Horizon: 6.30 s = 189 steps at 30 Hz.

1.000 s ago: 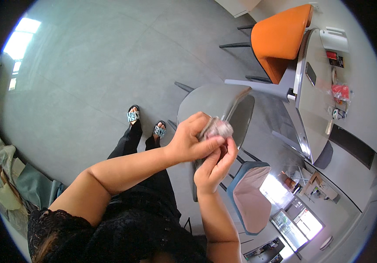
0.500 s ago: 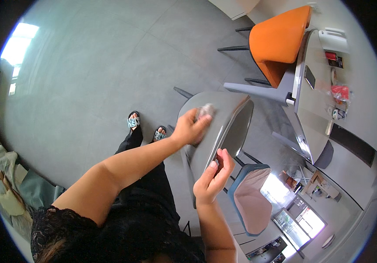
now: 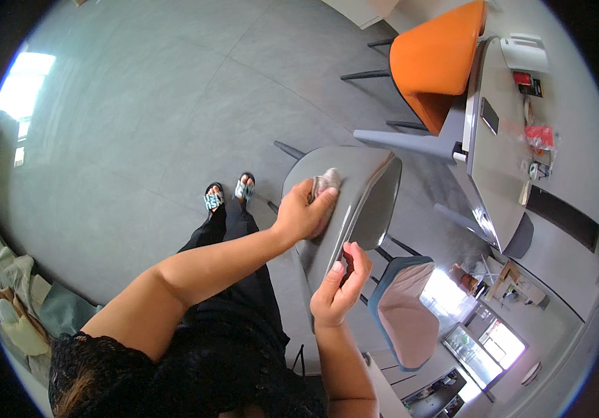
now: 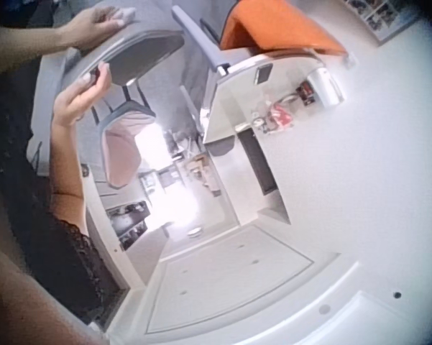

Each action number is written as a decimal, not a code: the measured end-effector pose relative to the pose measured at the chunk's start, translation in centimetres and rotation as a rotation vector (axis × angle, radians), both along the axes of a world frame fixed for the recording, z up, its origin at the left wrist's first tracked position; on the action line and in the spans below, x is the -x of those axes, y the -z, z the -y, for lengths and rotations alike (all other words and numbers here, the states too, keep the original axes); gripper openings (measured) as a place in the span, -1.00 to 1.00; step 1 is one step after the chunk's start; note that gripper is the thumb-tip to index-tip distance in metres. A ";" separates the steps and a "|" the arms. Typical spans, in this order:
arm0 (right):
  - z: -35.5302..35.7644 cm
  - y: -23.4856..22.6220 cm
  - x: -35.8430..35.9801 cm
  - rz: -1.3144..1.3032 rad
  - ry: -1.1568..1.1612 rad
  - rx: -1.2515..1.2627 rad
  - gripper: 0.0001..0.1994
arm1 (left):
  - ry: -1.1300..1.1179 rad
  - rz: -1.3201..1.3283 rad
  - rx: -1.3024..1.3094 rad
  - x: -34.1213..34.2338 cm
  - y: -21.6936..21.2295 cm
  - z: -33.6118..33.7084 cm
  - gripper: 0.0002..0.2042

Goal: The person wipes the seat and backrest of a grey upholstered chair using a cloth. They systematically clean the seat, backrest, and underside of the chair, then flip it to clean the base and legs.

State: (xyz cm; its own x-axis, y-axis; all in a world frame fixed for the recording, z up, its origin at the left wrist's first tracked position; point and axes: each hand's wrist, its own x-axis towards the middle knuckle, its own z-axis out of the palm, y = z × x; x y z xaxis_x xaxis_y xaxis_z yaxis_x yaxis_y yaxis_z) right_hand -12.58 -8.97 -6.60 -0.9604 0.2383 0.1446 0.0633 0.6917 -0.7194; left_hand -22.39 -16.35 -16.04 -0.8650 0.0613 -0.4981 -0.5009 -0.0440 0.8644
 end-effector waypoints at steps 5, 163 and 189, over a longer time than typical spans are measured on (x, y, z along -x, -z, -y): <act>-0.6 -0.3 0.0 0.025 -0.071 -0.132 -0.63 | -0.066 -0.709 -0.116 -0.3 -3.9 1.3 -0.68; -3.0 1.2 16.6 0.589 0.260 0.051 -0.33 | 0.656 -0.668 -0.147 16.9 8.0 -8.2 -0.61; -2.7 1.3 16.4 0.544 0.249 0.041 -0.38 | 0.662 -0.472 0.009 12.8 3.1 -3.4 -0.60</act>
